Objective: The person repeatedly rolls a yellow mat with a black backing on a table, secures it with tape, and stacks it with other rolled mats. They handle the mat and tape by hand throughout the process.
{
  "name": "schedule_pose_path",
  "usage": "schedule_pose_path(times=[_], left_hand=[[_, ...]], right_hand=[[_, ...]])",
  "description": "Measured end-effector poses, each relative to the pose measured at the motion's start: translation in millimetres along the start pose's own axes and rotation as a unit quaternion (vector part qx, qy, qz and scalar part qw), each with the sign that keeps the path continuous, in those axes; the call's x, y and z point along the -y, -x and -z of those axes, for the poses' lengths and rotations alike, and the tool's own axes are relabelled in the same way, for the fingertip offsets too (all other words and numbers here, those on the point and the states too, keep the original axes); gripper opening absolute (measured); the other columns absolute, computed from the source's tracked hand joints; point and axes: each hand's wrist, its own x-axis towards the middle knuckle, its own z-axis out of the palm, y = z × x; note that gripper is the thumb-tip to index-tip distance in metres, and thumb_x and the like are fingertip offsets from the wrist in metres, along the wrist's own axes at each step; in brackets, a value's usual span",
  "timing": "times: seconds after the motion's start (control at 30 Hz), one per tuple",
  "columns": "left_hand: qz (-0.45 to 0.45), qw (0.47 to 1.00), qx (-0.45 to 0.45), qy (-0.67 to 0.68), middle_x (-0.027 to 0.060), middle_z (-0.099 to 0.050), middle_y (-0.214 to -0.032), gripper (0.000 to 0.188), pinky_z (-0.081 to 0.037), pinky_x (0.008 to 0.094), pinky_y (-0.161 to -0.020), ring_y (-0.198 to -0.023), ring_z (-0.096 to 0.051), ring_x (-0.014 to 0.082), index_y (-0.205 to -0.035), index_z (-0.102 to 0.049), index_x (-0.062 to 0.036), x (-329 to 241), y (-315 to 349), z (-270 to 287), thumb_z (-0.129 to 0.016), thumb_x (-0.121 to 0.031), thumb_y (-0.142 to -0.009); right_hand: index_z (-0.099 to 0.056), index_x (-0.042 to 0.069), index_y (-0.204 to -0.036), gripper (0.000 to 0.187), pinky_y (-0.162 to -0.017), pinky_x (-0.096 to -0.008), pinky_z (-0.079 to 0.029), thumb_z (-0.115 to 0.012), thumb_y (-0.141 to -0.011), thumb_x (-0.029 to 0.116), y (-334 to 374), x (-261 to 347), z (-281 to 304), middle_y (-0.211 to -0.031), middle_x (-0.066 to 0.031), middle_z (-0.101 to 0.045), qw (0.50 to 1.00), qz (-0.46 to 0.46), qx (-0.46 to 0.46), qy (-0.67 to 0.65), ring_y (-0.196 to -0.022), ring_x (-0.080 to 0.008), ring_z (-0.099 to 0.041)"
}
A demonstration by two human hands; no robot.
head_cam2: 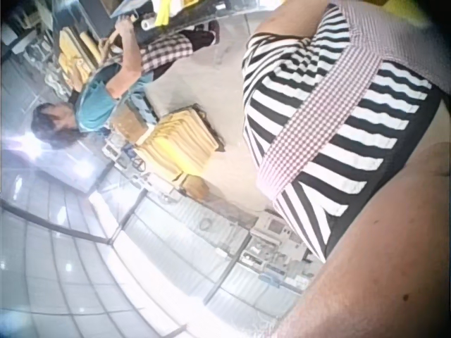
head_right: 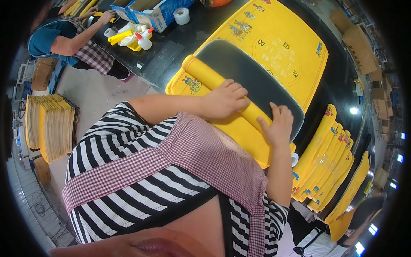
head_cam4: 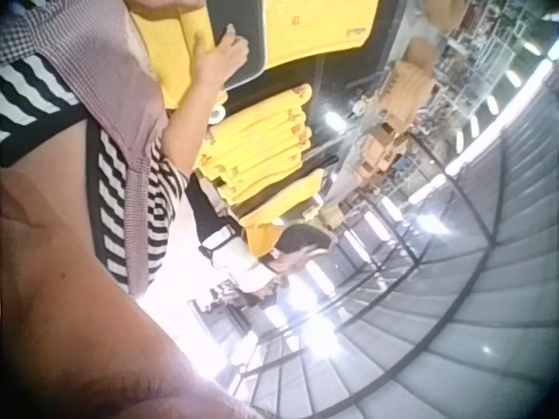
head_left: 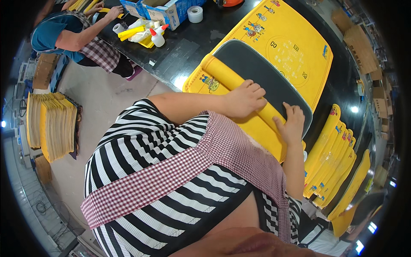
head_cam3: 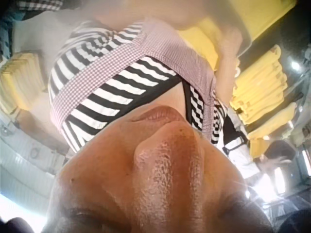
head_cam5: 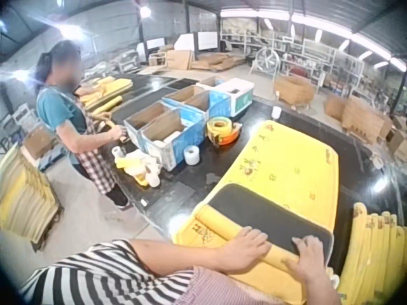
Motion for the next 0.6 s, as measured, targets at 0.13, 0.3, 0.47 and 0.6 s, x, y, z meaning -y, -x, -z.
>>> schedule_pose_path(times=[0.13, 0.3, 0.47, 0.6], left_hand=[[0.029, 0.999, -0.017, -0.029, 0.0157, -0.060, -0.132, 0.066, -0.033, 0.0548, -0.115, -0.128, -0.053, 0.0338, -0.143, -0.057, -0.0081, -4, -17, -16, -0.079, -0.036, -0.088], [0.077, 0.988, 0.129, -0.015, 0.0136, -0.059, -0.121, 0.066, -0.038, 0.0525, -0.107, -0.122, -0.054, 0.0329, -0.130, -0.062, -0.0071, 22, -68, -5, -0.086, -0.043, -0.080], [0.067, 0.982, 0.174, -0.012, 0.0124, -0.061, -0.118, 0.060, -0.044, 0.0518, -0.100, -0.121, -0.055, 0.0346, -0.120, -0.065, -0.0122, 36, -96, -5, -0.089, -0.044, -0.076], [0.064, 0.984, 0.166, -0.021, 0.0120, -0.065, -0.123, 0.070, -0.050, 0.0516, -0.101, -0.124, -0.059, 0.0355, -0.126, -0.065, -0.0152, 49, -107, -16, -0.092, -0.045, -0.069]], right_hand=[[-0.074, 0.005, -0.116, 0.040, -0.095, -0.0442, -0.047, -0.079, -0.088, 0.034, -43, -41, -7, -0.103, -0.0117, -0.066, 0.992, -0.029, -0.108, 0.054, -0.100, -0.0330, -0.062], [-0.073, 0.001, -0.109, 0.027, -0.079, -0.0384, -0.054, -0.079, -0.090, 0.019, -25, -66, -5, -0.096, -0.0139, -0.070, 0.962, -0.143, -0.217, -0.080, -0.086, -0.0295, -0.068], [-0.074, 0.002, -0.117, 0.028, -0.083, -0.0369, -0.056, -0.075, -0.095, 0.019, 94, -141, -1, -0.103, -0.0145, -0.073, 0.913, -0.326, -0.234, -0.070, -0.091, -0.0253, -0.070], [-0.073, 0.002, -0.123, 0.032, -0.088, -0.0382, -0.056, -0.070, -0.098, 0.021, 169, -195, -2, -0.109, -0.0158, -0.076, 0.887, -0.395, -0.200, -0.131, -0.099, -0.0254, -0.072]])
